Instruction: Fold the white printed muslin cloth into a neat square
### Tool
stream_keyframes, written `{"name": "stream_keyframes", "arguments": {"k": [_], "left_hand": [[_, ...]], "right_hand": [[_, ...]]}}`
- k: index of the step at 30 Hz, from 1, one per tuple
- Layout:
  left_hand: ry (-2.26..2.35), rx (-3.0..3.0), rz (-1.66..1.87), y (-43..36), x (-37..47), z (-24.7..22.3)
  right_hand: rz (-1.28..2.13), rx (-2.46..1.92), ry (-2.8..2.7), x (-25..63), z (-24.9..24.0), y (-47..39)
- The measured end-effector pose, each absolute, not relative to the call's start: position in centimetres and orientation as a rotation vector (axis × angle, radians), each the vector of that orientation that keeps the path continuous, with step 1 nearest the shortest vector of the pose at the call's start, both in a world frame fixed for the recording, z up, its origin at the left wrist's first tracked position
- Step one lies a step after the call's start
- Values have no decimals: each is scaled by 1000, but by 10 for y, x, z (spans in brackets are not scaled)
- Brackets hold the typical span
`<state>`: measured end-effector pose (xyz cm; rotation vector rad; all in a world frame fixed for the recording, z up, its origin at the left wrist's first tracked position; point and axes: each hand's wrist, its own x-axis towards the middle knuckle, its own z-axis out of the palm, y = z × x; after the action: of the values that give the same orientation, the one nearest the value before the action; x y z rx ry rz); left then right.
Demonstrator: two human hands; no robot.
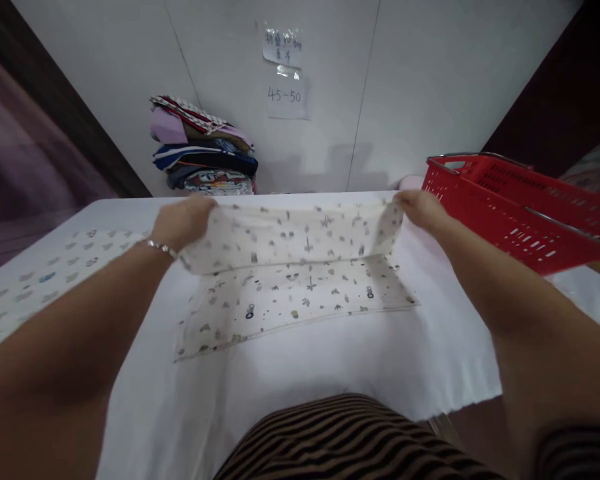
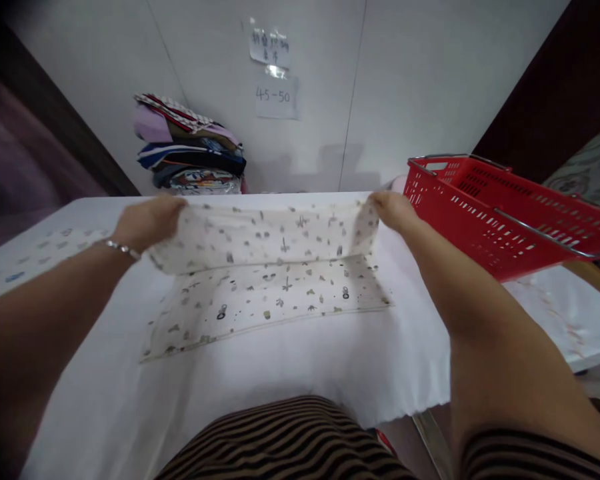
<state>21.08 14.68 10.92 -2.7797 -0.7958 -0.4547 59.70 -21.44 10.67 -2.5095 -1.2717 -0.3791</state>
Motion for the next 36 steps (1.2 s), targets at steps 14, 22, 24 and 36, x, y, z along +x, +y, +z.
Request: {"name": "stream_keyframes", "arguments": {"k": [14, 22, 24, 36], "left_hand": [[-388, -2944, -230, 87, 123, 18], [-239, -2821, -406, 49, 96, -11], [-249, -2800, -469, 45, 91, -9], [-199, -2935, -432, 36, 65, -37]], "right_hand": [[-674, -2147, -1761, 542, 6, -299], [-532, -2288, -1658, 507, -30, -336], [-525, -2293, -1632, 502, -29, -340], [-405, -2286, -1720, 486, -33, -358]]}}
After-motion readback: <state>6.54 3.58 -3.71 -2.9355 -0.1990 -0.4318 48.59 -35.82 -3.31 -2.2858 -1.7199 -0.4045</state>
